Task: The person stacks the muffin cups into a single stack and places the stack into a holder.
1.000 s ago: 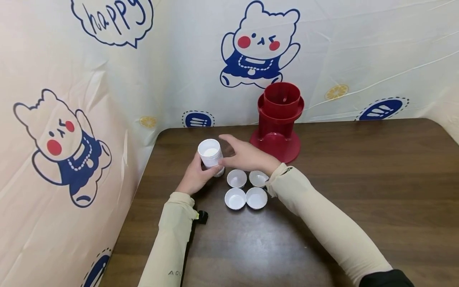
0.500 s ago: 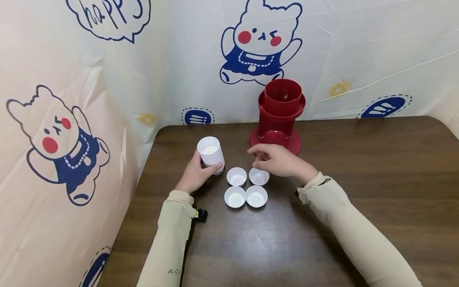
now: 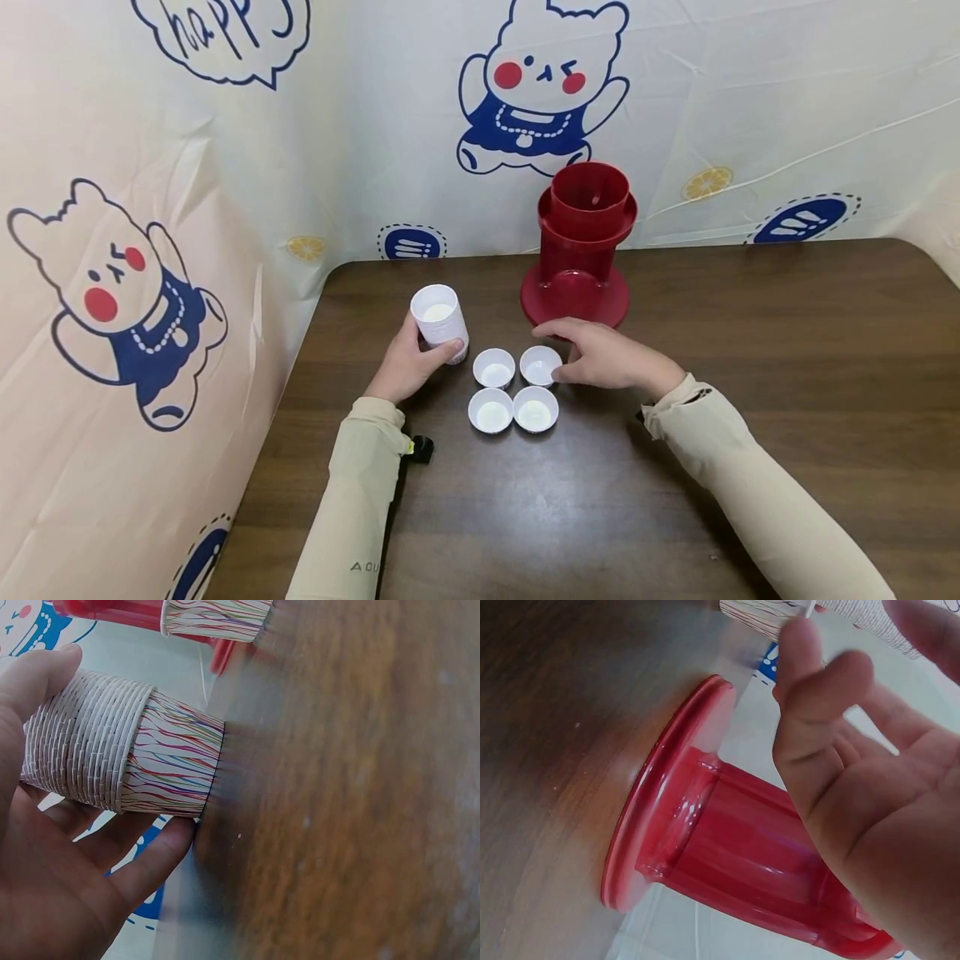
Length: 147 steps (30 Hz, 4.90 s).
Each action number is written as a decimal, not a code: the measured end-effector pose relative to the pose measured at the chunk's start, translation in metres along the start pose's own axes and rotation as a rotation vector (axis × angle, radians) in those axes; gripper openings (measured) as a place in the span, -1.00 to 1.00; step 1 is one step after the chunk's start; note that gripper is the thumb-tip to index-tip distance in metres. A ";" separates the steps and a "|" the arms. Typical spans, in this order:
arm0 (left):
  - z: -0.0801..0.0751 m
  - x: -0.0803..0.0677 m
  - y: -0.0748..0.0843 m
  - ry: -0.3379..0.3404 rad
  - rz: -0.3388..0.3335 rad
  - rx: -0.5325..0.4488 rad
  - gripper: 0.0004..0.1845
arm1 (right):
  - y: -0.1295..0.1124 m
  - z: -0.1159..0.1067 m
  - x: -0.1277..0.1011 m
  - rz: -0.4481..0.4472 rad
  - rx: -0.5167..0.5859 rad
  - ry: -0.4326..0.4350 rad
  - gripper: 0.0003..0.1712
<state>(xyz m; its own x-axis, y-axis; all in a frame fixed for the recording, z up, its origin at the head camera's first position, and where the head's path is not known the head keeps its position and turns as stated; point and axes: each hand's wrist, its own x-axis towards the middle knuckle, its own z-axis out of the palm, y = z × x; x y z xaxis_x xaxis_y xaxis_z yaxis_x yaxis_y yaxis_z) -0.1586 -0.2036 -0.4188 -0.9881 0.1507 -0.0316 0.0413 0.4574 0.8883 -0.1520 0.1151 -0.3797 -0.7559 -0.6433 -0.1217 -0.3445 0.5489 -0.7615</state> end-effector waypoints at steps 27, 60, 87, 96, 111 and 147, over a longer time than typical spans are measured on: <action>0.001 -0.001 0.000 0.001 -0.017 0.019 -0.13 | 0.009 0.020 0.006 -0.057 -0.165 0.004 -0.20; 0.001 0.000 -0.001 0.007 -0.017 0.050 -0.17 | 0.013 0.022 0.007 -0.047 0.027 0.221 -0.39; 0.000 0.001 -0.001 0.005 -0.009 0.036 -0.13 | 0.007 0.021 0.014 -0.055 0.220 0.229 -0.29; 0.001 0.001 -0.001 0.005 -0.027 0.053 -0.12 | -0.003 0.023 0.022 -0.067 0.235 0.262 -0.31; -0.001 0.000 0.000 0.003 -0.032 0.045 -0.11 | -0.026 0.017 0.044 -0.090 0.270 0.316 -0.33; 0.000 0.001 -0.002 -0.012 0.014 -0.008 -0.17 | -0.074 0.012 0.080 -0.131 0.522 0.290 -0.34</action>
<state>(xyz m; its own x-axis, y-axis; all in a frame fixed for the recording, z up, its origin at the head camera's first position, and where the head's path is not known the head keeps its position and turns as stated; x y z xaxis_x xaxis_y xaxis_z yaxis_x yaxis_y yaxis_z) -0.1600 -0.2044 -0.4211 -0.9856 0.1673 -0.0244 0.0540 0.4482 0.8923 -0.1803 0.0167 -0.3404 -0.8716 -0.4762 0.1167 -0.1820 0.0933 -0.9789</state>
